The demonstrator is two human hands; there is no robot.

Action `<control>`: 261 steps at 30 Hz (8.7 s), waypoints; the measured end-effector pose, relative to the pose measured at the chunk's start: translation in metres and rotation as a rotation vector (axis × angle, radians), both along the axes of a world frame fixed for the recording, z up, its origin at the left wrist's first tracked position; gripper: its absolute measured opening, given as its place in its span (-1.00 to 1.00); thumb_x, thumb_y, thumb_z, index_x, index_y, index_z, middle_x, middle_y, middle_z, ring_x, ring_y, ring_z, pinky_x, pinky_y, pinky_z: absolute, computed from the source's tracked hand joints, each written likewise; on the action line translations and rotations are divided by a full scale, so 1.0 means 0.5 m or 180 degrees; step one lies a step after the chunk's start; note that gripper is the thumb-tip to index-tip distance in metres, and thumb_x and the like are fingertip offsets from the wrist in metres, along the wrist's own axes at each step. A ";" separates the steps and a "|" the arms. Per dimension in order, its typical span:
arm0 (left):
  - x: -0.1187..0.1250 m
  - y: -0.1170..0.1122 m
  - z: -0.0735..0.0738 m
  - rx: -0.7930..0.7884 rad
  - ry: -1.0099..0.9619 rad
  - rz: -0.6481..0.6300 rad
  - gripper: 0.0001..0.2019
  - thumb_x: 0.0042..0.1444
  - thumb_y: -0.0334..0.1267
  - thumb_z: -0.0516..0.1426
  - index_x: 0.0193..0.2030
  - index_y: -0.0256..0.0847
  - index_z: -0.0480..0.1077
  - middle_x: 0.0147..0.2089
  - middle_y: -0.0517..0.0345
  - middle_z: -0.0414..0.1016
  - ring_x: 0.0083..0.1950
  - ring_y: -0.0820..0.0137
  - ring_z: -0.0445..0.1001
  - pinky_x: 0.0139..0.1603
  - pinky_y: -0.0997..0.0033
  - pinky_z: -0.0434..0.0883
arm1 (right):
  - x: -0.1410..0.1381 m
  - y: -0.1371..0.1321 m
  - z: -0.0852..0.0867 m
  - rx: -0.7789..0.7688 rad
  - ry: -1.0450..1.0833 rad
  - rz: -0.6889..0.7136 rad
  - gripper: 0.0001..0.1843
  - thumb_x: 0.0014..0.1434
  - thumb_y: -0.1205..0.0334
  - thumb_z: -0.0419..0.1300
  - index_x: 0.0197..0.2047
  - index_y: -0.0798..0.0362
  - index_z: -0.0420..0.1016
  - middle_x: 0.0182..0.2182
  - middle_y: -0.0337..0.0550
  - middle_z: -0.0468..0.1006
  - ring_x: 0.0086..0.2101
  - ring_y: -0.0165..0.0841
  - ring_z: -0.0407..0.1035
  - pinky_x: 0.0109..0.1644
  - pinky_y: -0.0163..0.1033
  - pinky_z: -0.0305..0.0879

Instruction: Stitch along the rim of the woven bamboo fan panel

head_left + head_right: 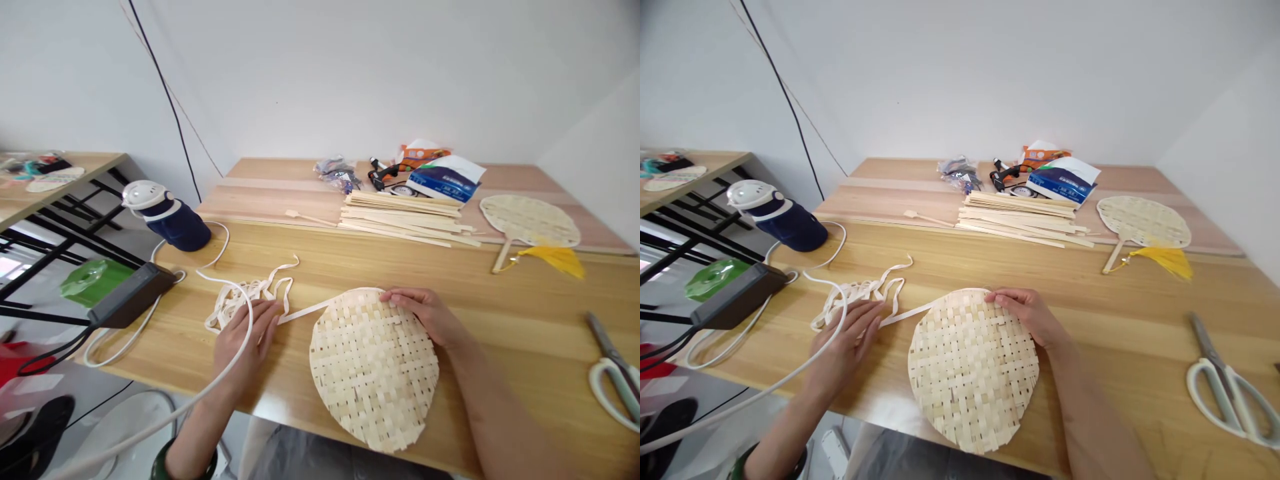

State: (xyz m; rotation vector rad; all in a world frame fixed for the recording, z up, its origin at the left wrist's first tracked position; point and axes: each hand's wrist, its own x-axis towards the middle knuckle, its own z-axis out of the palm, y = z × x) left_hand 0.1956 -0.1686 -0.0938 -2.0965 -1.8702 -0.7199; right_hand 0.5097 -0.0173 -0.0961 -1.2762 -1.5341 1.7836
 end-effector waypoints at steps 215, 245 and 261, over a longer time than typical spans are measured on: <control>0.177 0.257 0.061 -0.2553 -0.2583 -0.0573 -0.65 0.09 -0.06 0.08 -0.56 -0.27 0.39 -0.59 0.28 0.21 -0.53 0.52 0.12 -0.54 0.51 0.07 | -0.013 -0.008 0.003 0.0326 0.0162 0.0010 -0.74 0.11 0.01 0.22 -0.26 -0.06 0.66 -0.15 -0.23 0.61 -0.14 -0.29 0.41 -0.05 -0.19 0.27; 0.097 0.215 0.060 -0.2478 -0.2750 -0.0603 -0.56 0.15 0.04 0.02 -0.48 -0.28 0.48 -0.56 0.21 0.35 -0.46 0.44 0.28 -0.42 0.49 0.26 | 0.002 0.003 -0.010 0.0160 0.0200 -0.0373 -0.75 0.04 -0.01 0.30 -0.27 -0.06 0.66 -0.08 -0.18 0.61 -0.03 -0.18 0.42 0.02 -0.12 0.32; 0.082 0.208 0.046 -0.2651 -0.3063 -0.0495 -0.56 0.17 0.04 0.02 -0.35 -0.29 0.54 -0.48 0.13 0.48 -0.41 0.38 0.39 -0.35 0.43 0.35 | 0.002 0.004 -0.007 0.0084 0.0249 -0.0486 -0.77 0.02 0.01 0.33 -0.29 -0.07 0.67 -0.10 -0.19 0.62 -0.04 -0.20 0.43 0.00 -0.16 0.36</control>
